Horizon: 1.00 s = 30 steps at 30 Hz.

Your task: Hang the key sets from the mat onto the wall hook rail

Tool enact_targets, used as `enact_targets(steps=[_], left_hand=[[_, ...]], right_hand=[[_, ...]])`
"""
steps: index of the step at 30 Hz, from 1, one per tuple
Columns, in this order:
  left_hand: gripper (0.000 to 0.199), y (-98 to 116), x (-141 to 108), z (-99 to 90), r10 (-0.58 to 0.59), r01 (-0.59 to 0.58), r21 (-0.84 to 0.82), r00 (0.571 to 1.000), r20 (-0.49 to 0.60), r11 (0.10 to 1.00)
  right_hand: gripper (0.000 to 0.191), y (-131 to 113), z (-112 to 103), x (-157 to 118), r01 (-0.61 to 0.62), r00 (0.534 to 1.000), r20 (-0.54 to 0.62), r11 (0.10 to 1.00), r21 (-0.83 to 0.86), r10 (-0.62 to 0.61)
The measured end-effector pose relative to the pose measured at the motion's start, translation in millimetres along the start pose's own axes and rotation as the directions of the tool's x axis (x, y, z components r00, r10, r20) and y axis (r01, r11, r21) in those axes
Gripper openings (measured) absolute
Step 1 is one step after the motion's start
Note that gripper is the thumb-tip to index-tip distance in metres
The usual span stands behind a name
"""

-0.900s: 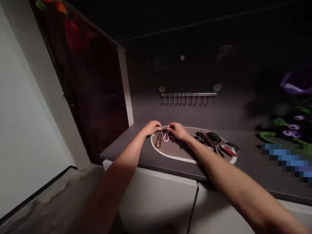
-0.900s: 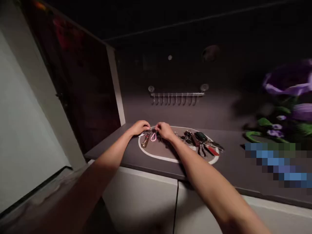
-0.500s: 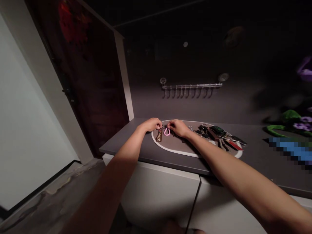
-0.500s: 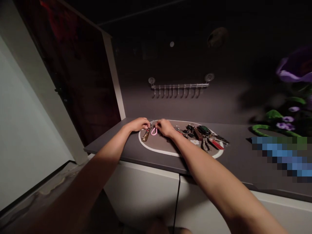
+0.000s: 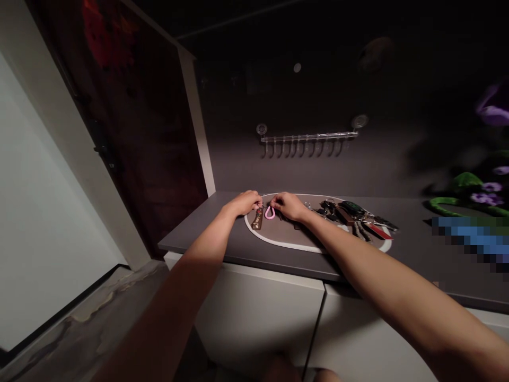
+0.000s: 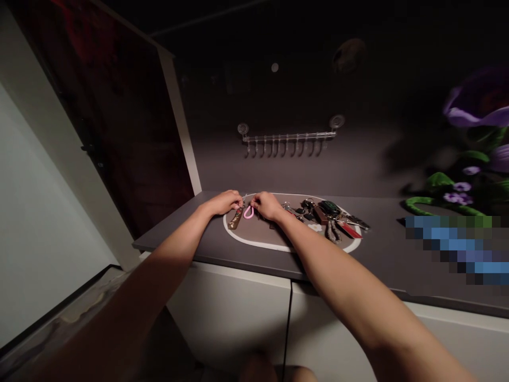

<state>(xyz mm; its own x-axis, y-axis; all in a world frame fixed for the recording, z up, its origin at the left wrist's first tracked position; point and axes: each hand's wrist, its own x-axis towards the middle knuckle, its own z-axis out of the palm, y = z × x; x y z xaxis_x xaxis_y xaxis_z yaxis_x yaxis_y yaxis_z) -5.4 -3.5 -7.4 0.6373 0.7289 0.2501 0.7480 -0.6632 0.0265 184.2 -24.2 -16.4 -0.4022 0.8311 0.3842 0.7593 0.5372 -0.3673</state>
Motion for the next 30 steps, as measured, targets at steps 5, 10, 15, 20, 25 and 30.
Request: enact_targets(steps=[5, 10, 15, 20, 25, 30], left_hand=[[0.015, 3.1, -0.8, -0.5, 0.007, -0.006, 0.071, 1.000, -0.011, 0.997], [0.019, 8.6, -3.3, -4.6, -0.043, 0.050, 0.083, 0.996, -0.083, 0.995], [0.019, 14.5, -3.7, -7.5, -0.072, 0.086, 0.082, 0.984, -0.165, 0.993], [0.019, 20.6, -2.2, -10.8, -0.070, 0.082, 0.037, 0.965, -0.254, 0.996], [0.021, 27.4, -0.7, -14.3, -0.063, 0.075, 0.021, 0.936, -0.345, 0.997], [0.021, 34.2, -1.3, -18.9, -0.033, 0.050, 0.029, 0.908, -0.418, 0.998]], right_hand=[[0.015, -0.6, -0.4, -1.0, 0.002, 1.000, 0.003, 1.000, -0.001, -0.002], [0.017, -2.4, -1.6, -1.8, -0.010, 1.000, 0.003, 1.000, -0.024, 0.010], [0.018, -6.2, -1.4, -3.1, -0.034, 0.997, -0.063, 0.999, 0.010, 0.035], [0.021, -13.3, -0.9, -4.8, -0.034, 0.989, -0.137, 0.988, 0.150, 0.055], [0.033, -15.9, 2.5, -4.3, -0.049, 0.980, -0.160, 0.925, 0.378, 0.117], [0.044, -15.1, 10.3, 0.0, 0.000, 0.984, -0.148, 0.822, 0.569, 0.102]])
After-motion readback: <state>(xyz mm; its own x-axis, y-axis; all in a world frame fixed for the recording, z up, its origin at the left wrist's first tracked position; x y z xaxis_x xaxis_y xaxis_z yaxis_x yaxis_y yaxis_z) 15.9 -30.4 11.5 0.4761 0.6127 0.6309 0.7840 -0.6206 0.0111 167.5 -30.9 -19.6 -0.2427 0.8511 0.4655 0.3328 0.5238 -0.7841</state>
